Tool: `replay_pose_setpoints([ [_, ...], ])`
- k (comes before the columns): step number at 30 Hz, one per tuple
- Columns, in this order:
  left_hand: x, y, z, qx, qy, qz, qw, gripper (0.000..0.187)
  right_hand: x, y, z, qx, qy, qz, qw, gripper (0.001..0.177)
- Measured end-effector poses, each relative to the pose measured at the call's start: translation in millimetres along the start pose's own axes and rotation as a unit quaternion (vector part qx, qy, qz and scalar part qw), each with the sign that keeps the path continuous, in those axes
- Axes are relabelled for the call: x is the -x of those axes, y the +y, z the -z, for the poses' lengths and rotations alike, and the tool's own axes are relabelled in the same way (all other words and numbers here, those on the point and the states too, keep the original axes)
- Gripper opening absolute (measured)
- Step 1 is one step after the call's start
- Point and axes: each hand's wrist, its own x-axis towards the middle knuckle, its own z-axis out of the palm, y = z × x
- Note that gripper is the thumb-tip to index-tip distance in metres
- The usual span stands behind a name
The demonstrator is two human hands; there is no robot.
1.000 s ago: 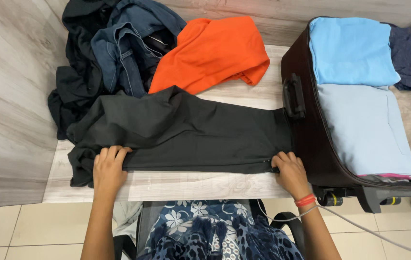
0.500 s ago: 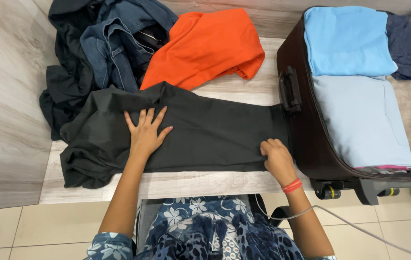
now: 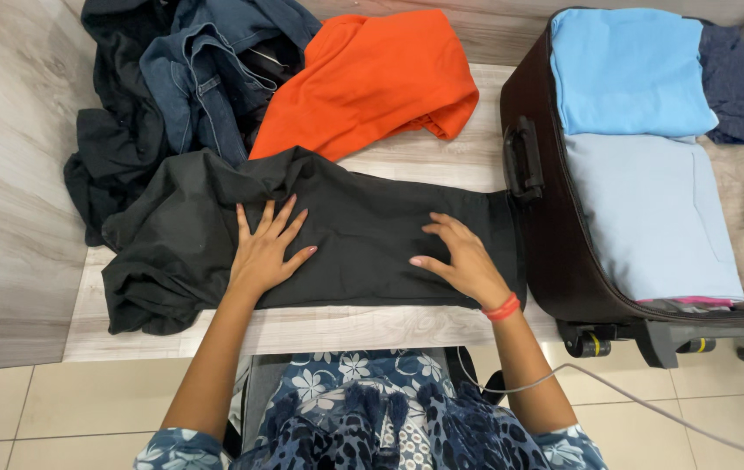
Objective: The person folds various articles of clothing, including light blue pants, dark blue shorts, and black pants, on a wooden surface. They then place the folded items into an open suitcase. The person handles the clothes one by one, smoothing and folding them before stacking them inside the luggage.
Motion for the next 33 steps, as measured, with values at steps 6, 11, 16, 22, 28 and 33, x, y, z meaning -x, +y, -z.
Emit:
replay_pose_setpoints([
  [6,33.9,-3.2,46.2,0.213,0.016,0.055,0.975,0.038,-27.8,43.7,-49.7,0.173,0.066,-0.069,0.98,0.077],
  [11,83.8,-0.2,67.3,0.267,0.332,0.412,0.806,0.02,-22.2,60.1,-56.7,0.178,0.073,-0.091,0.977,0.074],
  [16,117.1,-27.1,50.8,0.52,0.468,0.544,0.463,0.055,-21.4,61.1,-56.7,0.178,0.075,-0.087,0.977,0.074],
  [22,130.1,-2.1,43.3,0.676,0.307,0.603,0.292,0.078,-8.9,69.2,-52.8,0.211,0.062,-0.056,0.974,0.073],
  [28,106.0,-8.4,80.0,0.782,0.252,0.524,0.223,0.099,-0.8,76.9,-50.0,0.22,0.055,-0.049,0.973,0.072],
  [33,89.2,-57.5,80.2,0.768,0.314,0.426,0.361,0.081,-0.1,74.6,-49.0,0.21,0.052,-0.057,0.975,0.072],
])
